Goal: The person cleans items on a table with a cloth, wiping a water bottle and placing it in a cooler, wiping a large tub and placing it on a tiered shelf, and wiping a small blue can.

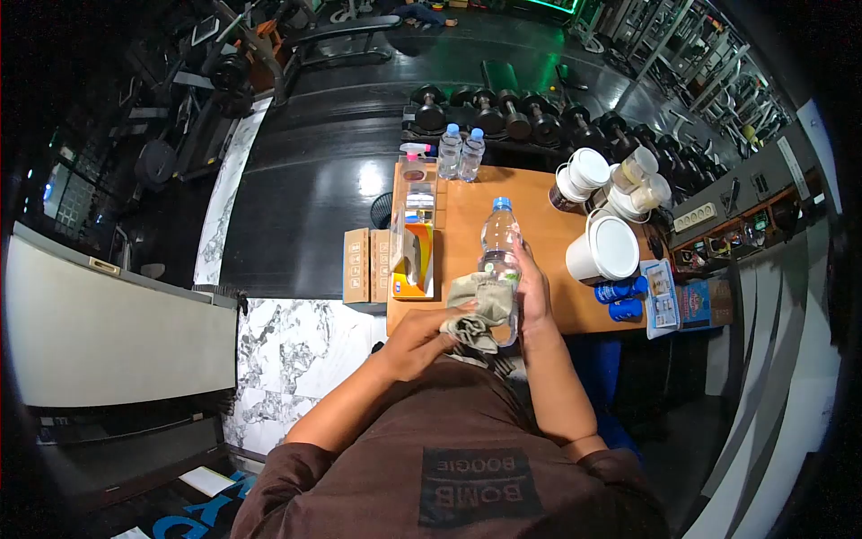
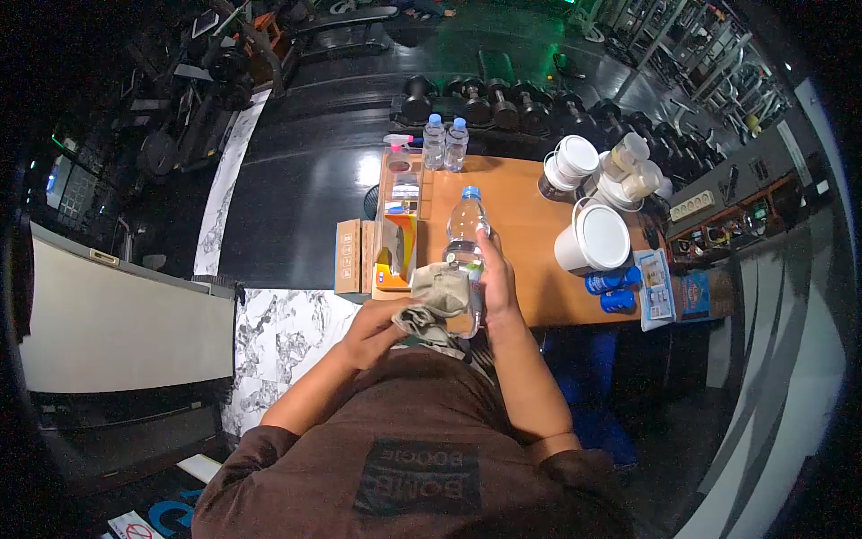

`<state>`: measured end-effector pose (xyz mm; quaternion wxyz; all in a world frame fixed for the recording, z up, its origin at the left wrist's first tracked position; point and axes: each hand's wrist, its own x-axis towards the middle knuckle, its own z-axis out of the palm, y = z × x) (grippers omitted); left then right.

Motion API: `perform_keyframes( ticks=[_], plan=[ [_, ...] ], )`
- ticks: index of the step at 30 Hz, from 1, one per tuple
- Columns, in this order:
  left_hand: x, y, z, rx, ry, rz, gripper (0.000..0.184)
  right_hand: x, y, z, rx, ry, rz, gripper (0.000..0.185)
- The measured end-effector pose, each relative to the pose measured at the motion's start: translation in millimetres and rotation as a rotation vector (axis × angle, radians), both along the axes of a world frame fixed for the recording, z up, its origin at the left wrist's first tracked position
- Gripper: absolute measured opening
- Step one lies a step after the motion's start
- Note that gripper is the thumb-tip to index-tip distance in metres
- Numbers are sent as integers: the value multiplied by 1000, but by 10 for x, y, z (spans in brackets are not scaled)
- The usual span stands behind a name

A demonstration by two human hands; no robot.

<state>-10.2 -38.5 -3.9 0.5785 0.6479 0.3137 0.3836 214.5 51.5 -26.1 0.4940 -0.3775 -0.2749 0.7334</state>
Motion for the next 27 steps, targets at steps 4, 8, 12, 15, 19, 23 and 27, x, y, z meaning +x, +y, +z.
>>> perform_keyframes(
  ticks=[4, 8, 12, 15, 19, 23, 27],
  plan=[
    [94, 125, -44, -185, -489, 301, 35, -49, 10, -66, 9, 21, 19, 34],
    [92, 233, -32, -138, -248, 329, 32, -146, -3, -69, -17, 89, 18, 32],
    [212, 36, -57, 286, 120, 287, 36, -107, 67, -121, -30, 64, -13, 33],
    [69, 15, -96, 230, 33, 209, 31, -115, 106, -137, -11, 15, -87, 46],
    [-151, -38, -186, -132, -387, 261, 29, -33, 75, -16, -115, 197, 11, 49],
    [-170, 122, -170, -14, -518, 553, 38, -81, -35, 145, -83, 219, 48, 47],
    [-169, 178, -225, 4, -517, 601, 37, -115, -52, 170, -93, 180, 21, 46]
  ],
)
